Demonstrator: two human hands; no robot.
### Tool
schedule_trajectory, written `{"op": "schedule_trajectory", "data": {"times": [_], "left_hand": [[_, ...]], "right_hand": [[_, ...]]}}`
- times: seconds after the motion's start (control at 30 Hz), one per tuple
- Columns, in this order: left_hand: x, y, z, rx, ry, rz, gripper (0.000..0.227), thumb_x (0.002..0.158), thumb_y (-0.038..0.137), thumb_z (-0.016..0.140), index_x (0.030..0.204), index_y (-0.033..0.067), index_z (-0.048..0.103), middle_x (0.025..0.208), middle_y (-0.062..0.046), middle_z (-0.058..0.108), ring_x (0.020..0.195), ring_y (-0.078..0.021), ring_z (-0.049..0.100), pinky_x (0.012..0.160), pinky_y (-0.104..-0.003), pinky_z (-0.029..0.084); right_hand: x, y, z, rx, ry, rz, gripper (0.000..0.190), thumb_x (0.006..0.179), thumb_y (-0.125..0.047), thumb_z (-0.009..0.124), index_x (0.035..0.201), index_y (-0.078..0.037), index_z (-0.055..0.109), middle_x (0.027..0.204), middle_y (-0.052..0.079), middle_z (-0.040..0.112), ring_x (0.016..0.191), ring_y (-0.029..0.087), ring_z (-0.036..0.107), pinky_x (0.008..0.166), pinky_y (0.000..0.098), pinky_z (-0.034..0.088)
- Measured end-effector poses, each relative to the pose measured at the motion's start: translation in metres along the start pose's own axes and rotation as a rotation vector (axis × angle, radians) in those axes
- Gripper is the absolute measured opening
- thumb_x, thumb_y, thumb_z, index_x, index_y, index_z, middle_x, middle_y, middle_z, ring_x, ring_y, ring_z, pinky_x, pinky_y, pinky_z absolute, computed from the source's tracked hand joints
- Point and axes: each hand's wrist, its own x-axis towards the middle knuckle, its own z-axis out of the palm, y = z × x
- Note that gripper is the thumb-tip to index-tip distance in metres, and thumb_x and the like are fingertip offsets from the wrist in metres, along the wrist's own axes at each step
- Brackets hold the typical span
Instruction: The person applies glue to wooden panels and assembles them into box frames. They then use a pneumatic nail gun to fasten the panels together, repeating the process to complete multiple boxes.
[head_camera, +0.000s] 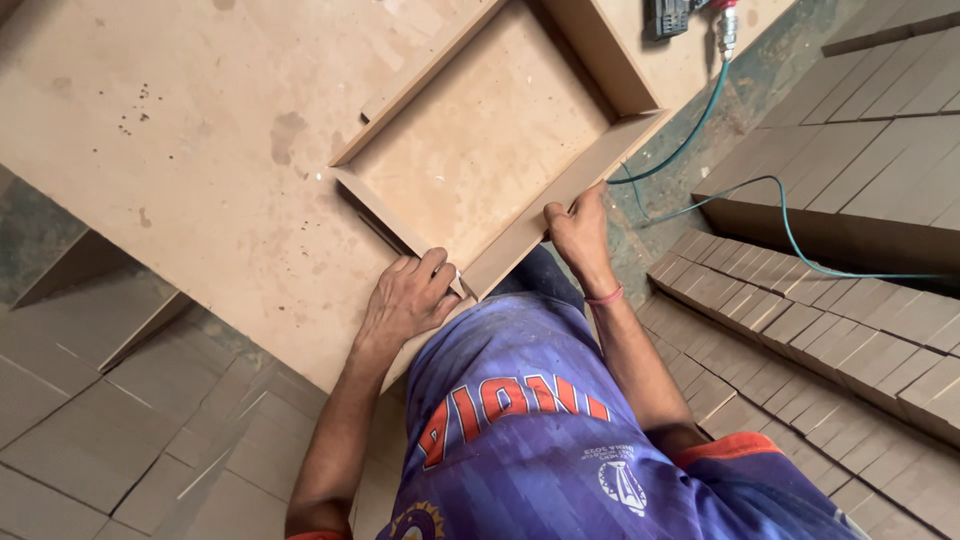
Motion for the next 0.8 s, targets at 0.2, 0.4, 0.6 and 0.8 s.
{"op": "schedule_trajectory", "data": {"times": [0.2, 0.4, 0.6, 0.8], "left_hand": [[0.001, 0.000, 0.000, 0.019, -0.018, -0.014, 0.037, 0.072, 0.024, 0.084, 0.100, 0.0088, 0.065, 0.110, -0.010, 0.061, 0.086, -0.0268, 0.064, 0.078, -0.039, 0.051], [0.004, 0.003, -0.002, 0.036, -0.027, -0.017, 0.039, 0.071, 0.026, 0.085, 0.099, 0.0086, 0.065, 0.110, -0.009, 0.061, 0.086, -0.0266, 0.064, 0.078, -0.040, 0.051], [0.008, 0.008, -0.006, 0.071, -0.063, -0.033, 0.037, 0.073, 0.026, 0.085, 0.099, 0.0081, 0.064, 0.107, -0.009, 0.060, 0.083, -0.0274, 0.062, 0.076, -0.040, 0.051], [0.002, 0.011, -0.002, 0.108, -0.059, -0.029, 0.035, 0.074, 0.023, 0.084, 0.099, 0.0076, 0.065, 0.106, -0.010, 0.060, 0.083, -0.0294, 0.062, 0.077, -0.041, 0.051]], "right_hand": [[0.003, -0.012, 0.001, -0.120, 0.015, -0.002, 0.053, 0.082, -0.007, 0.062, 0.122, 0.016, 0.037, 0.094, 0.025, 0.065, 0.073, 0.030, 0.072, 0.060, 0.0374, 0.060], [0.003, -0.012, 0.003, -0.136, -0.026, 0.036, 0.057, 0.083, -0.010, 0.062, 0.126, 0.018, 0.037, 0.096, 0.027, 0.067, 0.075, 0.034, 0.073, 0.066, 0.0412, 0.060], [-0.001, -0.014, -0.001, -0.222, -0.049, -0.114, 0.068, 0.084, -0.023, 0.073, 0.126, 0.018, 0.039, 0.106, 0.034, 0.068, 0.100, 0.044, 0.072, 0.091, 0.0449, 0.056], [-0.005, -0.027, -0.004, -0.318, 0.001, -0.182, 0.087, 0.086, -0.034, 0.077, 0.134, 0.023, 0.032, 0.113, 0.040, 0.062, 0.103, 0.048, 0.067, 0.091, 0.0479, 0.054]]}}
